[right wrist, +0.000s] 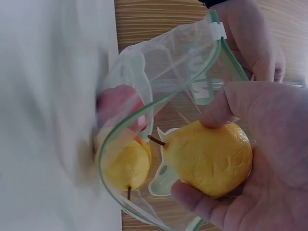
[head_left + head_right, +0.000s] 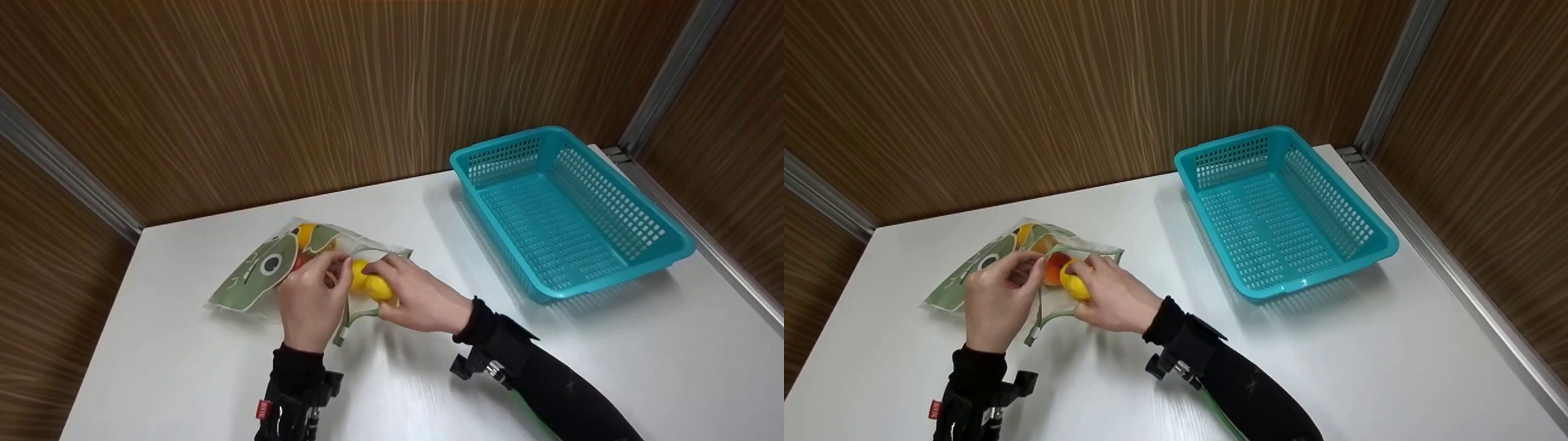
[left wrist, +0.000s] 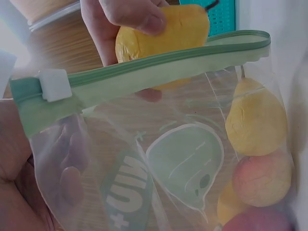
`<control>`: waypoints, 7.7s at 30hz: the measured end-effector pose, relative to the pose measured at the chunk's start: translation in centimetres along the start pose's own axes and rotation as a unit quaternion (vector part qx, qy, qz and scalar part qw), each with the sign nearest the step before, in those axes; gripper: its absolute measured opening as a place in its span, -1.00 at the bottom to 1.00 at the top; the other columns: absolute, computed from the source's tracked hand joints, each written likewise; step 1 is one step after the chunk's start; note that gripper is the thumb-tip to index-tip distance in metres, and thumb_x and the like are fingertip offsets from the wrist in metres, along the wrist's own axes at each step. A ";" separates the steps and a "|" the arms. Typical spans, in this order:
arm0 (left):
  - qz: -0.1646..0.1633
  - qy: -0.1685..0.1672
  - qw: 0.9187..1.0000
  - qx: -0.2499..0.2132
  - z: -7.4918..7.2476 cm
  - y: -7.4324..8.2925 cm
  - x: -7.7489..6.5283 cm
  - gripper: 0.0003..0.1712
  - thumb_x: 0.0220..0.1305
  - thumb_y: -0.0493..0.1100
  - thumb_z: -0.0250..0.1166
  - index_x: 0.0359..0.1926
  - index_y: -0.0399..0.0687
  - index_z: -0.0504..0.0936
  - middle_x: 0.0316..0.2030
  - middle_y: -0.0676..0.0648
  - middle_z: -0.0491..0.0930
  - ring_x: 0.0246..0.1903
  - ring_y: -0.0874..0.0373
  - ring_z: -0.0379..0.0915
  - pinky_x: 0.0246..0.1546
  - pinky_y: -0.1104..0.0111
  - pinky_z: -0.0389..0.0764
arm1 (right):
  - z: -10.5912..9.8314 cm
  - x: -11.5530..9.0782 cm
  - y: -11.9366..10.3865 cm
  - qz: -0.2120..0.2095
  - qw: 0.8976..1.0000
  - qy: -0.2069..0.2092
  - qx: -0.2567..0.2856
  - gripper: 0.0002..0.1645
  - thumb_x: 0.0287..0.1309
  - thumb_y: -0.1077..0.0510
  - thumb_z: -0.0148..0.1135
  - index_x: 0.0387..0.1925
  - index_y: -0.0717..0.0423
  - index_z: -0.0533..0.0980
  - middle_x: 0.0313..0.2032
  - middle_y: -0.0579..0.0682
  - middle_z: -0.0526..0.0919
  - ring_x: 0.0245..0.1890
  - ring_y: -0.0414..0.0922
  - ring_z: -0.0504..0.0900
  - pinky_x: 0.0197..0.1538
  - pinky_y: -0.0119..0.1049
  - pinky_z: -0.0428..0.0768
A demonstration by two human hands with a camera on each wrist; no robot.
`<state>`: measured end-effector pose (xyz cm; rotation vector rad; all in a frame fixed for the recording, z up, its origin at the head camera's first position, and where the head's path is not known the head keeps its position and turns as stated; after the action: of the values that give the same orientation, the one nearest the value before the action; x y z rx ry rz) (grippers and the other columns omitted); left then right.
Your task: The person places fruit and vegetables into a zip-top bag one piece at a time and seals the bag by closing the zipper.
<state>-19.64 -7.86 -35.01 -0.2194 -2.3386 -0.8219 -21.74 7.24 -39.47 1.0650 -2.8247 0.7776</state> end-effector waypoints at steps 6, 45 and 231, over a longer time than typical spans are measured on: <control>0.003 0.004 1.000 0.000 -0.1 0.1 0.1 -0.90 0.15 -0.12 0.34 -0.38 -0.05 0.70 -0.60 0.05 0.66 -0.61 0.25 0.52 -0.53 0.40 0.49 | 0.9 0.7 0.3 0.008 0.999 0.031 0.012 -0.40 0.05 0.14 0.18 0.18 -0.01 0.33 0.16 0.01 0.43 0.10 -0.13 0.46 0.20 -0.24 0.51; -0.010 -0.003 1.000 0.000 -0.3 0.0 0.0 -0.88 0.12 -0.13 0.35 -0.32 -0.05 0.71 -0.51 0.01 0.70 -0.57 0.22 0.51 -0.52 0.38 0.43 | 5.7 5.4 -0.7 -0.075 0.989 -0.053 -0.119 -0.15 0.04 0.08 0.30 0.35 0.11 0.21 0.31 0.01 0.37 0.25 -0.11 0.40 0.11 -0.34 0.57; -0.129 0.050 0.976 -0.170 -2.5 -2.9 0.5 -0.78 0.25 -0.07 0.26 -0.22 -0.09 0.71 -0.41 -0.04 0.72 -0.46 0.42 0.47 -0.56 0.60 0.43 | -9.6 -3.2 2.4 0.089 0.972 0.206 -0.067 -0.82 0.16 0.04 0.27 -0.28 0.04 0.66 -0.35 -0.06 0.71 -0.33 -0.19 0.62 -0.27 -0.33 0.60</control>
<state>-19.77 -11.75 -34.67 -0.0153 -2.1467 -1.3303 -22.24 15.15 -32.71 0.5575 -2.5879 0.7081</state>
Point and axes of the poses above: each hand's wrist, its own x-axis towards the middle knuckle, its own z-axis out of the palm, y = z × x, the point moved 5 cm from there along x, towards the middle knuckle
